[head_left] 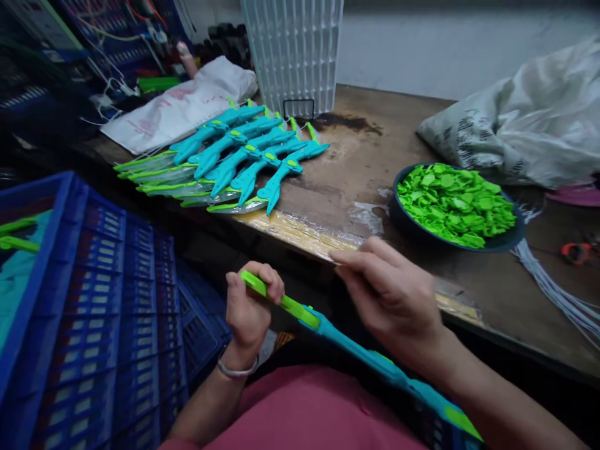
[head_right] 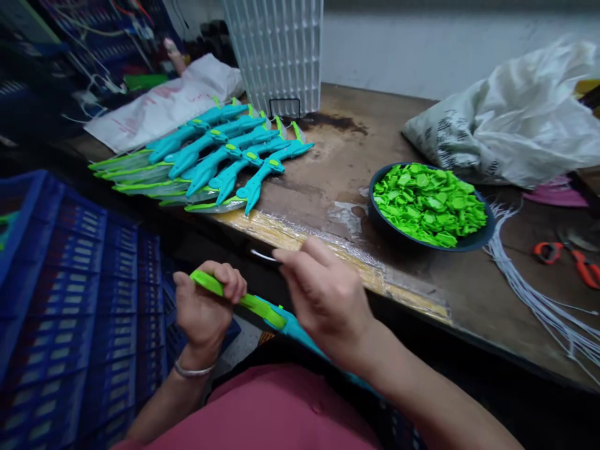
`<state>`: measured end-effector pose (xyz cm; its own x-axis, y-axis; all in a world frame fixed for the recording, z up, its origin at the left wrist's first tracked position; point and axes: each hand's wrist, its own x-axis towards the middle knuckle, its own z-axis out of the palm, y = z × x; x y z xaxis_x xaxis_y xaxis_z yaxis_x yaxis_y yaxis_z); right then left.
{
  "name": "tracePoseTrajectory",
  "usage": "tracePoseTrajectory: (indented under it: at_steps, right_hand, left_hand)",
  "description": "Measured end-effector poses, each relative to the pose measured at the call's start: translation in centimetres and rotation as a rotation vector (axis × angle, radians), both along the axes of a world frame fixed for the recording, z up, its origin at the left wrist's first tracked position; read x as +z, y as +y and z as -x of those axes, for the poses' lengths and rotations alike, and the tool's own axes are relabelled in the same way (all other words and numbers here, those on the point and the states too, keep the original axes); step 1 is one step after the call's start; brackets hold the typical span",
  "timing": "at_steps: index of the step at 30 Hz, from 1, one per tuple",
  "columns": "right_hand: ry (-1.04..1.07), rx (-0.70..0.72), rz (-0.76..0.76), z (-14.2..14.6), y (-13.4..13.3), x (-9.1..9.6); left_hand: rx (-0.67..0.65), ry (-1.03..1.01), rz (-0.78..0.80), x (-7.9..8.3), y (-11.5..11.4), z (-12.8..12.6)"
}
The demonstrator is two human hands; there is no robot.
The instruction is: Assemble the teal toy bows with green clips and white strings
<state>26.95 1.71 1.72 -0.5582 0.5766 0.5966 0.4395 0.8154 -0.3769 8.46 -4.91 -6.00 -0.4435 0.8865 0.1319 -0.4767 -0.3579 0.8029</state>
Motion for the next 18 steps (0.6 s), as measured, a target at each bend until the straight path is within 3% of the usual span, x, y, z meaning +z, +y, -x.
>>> tracePoseTrajectory:
  at_steps: [5, 11, 18]
  right_hand:
    - [0.085, 0.091, -0.057, 4.2, -2.8, 0.3]
    - [-0.075, 0.193, -0.152, 4.6, -5.0, -0.2]
    - [-0.131, 0.214, -0.211, 4.1, -4.7, -1.2]
  left_hand:
    - [-0.099, 0.005, -0.102, 0.8, -2.0, -0.3]
    - [-0.15, -0.072, -0.076, -0.1, -3.8, -0.6]
    - [-0.222, -0.061, -0.153, -0.3, -3.2, -0.7]
